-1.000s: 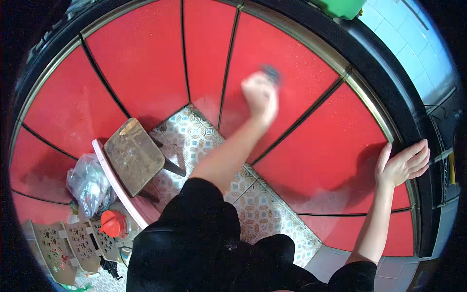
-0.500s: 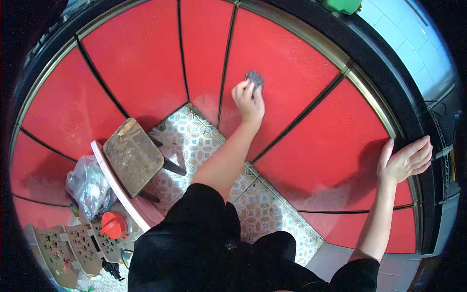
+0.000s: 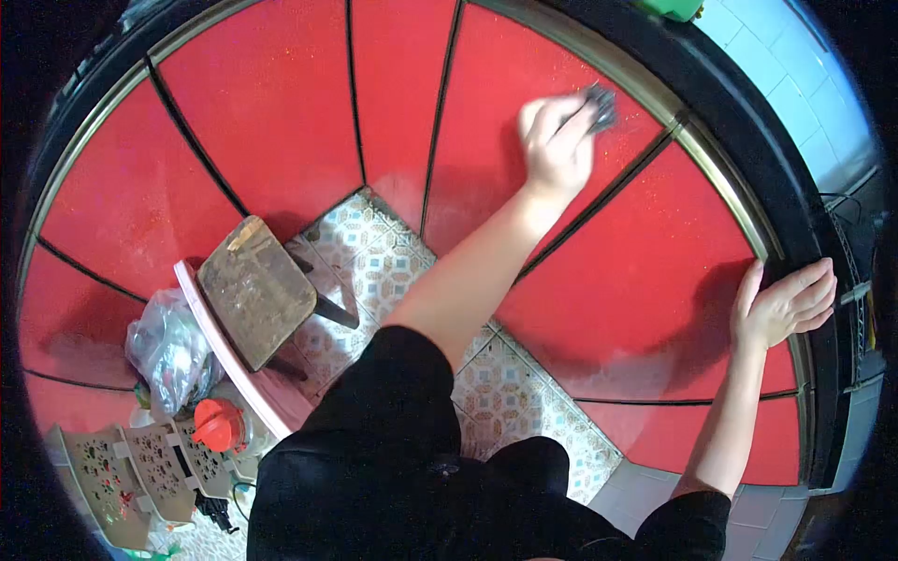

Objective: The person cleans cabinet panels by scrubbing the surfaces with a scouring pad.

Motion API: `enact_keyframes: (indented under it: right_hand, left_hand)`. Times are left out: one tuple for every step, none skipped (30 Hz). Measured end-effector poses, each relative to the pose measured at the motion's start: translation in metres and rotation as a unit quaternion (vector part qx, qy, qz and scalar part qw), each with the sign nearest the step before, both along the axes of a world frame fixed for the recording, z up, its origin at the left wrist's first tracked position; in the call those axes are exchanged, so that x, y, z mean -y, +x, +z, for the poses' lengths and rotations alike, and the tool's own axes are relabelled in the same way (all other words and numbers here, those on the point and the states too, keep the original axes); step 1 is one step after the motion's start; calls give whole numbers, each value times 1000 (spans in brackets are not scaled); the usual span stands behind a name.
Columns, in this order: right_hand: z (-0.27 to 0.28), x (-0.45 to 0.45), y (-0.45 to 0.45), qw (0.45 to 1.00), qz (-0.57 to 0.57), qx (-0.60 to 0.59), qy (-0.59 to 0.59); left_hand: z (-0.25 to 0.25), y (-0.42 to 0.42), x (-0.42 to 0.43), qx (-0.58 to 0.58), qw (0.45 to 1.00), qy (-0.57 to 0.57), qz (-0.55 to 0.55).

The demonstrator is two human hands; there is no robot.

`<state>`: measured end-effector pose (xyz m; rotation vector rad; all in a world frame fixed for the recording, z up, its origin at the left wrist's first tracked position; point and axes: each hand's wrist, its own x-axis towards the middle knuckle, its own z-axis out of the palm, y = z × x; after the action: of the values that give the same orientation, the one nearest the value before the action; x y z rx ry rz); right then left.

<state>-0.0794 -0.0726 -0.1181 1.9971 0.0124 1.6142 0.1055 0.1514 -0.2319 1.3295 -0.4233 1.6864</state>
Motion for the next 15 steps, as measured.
enact_keyframes:
  right_hand:
    - [0,1,-1,1000,1,1,-1]
    - [0,1,-1,1000,1,6,-3]
    - [-1,2,-2,1000,-2,6,-2]
    - [-2,2,-2,1000,-5,0,5]
    - [-2,2,-2,1000,-9,-3,11]
    - [0,2,-2,1000,-13,-5,18]
    - [3,3,-1,1000,-15,2,17]
    - [4,3,-1,1000,-15,4,17]
    - [3,2,-1,1000,-15,1,18]
    - [0,2,-2,1000,-15,-7,17]
    - [-1,3,-2,1000,-17,-15,15]
    - [-2,3,-3,1000,-20,-16,15]
    - [-2,3,-2,1000,-22,-14,16]
    - [-1,3,-2,1000,-22,-9,17]
    - [-1,2,-3,1000,-21,-8,18]
  left_hand:
    - [-8,-3,1,-6,1000,2,-3]
    - [-16,-7,3,-16,1000,10,-4]
    - [-26,-11,5,-24,1000,18,-4]
    - [-36,-14,7,-29,999,25,-3]
    - [-68,-24,11,-50,998,31,-15]
    - [-77,-39,8,-70,996,37,-27]
    - [-73,-32,10,-63,997,36,-28]
    - [-70,-24,13,-42,998,46,-26]
    - [-56,-24,10,-26,998,56,-24]
    - [-45,-26,8,-16,998,65,-23]
    - [-21,-16,8,9,998,65,-24]
    - [-6,-6,9,35,997,66,-25]
    - [-13,-9,10,32,997,67,-27]
    - [-24,-13,11,19,997,75,-24]
    - [-36,-17,11,9,996,82,-21]
